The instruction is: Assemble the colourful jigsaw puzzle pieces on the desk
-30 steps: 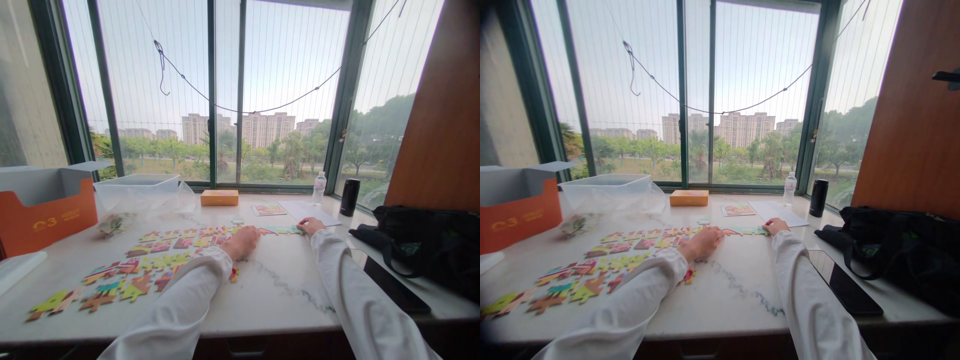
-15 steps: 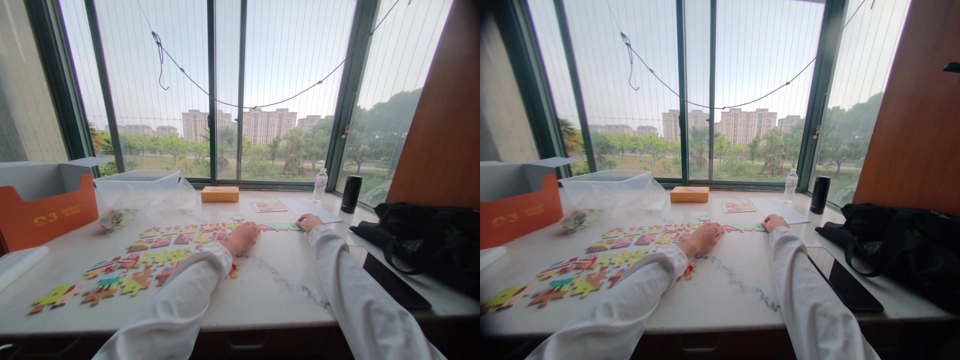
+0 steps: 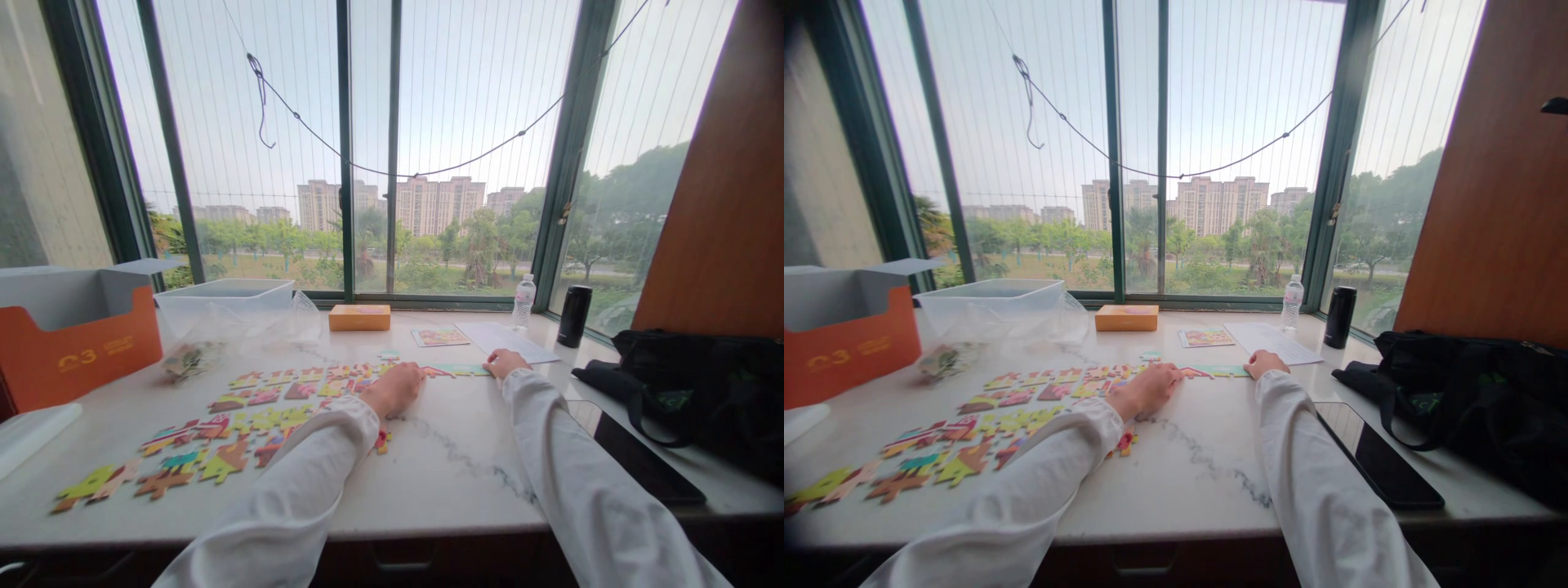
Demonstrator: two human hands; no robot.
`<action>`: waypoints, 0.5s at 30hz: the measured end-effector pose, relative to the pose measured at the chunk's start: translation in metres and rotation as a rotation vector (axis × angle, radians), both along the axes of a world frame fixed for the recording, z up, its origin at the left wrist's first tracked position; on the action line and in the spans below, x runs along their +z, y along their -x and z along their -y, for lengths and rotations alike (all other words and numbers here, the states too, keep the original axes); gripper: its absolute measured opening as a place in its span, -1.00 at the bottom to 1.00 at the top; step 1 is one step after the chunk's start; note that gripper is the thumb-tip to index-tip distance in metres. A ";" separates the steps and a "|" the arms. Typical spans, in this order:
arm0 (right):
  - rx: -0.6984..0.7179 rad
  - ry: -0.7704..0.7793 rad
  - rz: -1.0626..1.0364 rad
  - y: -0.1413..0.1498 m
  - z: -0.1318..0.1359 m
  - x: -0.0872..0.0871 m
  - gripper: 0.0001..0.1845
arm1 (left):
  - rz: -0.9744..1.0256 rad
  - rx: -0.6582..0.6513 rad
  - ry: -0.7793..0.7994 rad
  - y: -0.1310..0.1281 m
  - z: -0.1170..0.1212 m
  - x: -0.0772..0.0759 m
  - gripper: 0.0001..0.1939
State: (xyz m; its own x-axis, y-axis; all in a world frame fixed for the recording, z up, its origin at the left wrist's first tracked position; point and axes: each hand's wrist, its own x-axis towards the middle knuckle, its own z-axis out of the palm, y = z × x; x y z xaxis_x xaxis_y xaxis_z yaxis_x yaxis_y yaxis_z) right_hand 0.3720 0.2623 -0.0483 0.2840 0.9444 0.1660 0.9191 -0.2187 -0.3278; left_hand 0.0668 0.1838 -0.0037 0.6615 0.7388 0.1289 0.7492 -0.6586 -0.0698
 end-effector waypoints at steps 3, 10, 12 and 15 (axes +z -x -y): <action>0.037 -0.018 0.032 0.002 0.000 0.000 -0.74 | -0.009 -0.002 0.012 0.000 -0.002 -0.001 -0.67; 0.089 -0.107 0.043 0.014 0.005 0.007 -0.73 | 0.009 0.000 -0.009 0.003 -0.012 -0.010 -0.58; 0.135 -0.165 0.036 0.024 0.009 0.011 -0.76 | 0.034 0.032 -0.051 0.008 -0.019 -0.013 -0.54; 0.253 -0.233 0.020 0.049 0.017 0.016 -0.78 | 0.053 0.153 -0.118 0.022 -0.033 -0.016 -0.53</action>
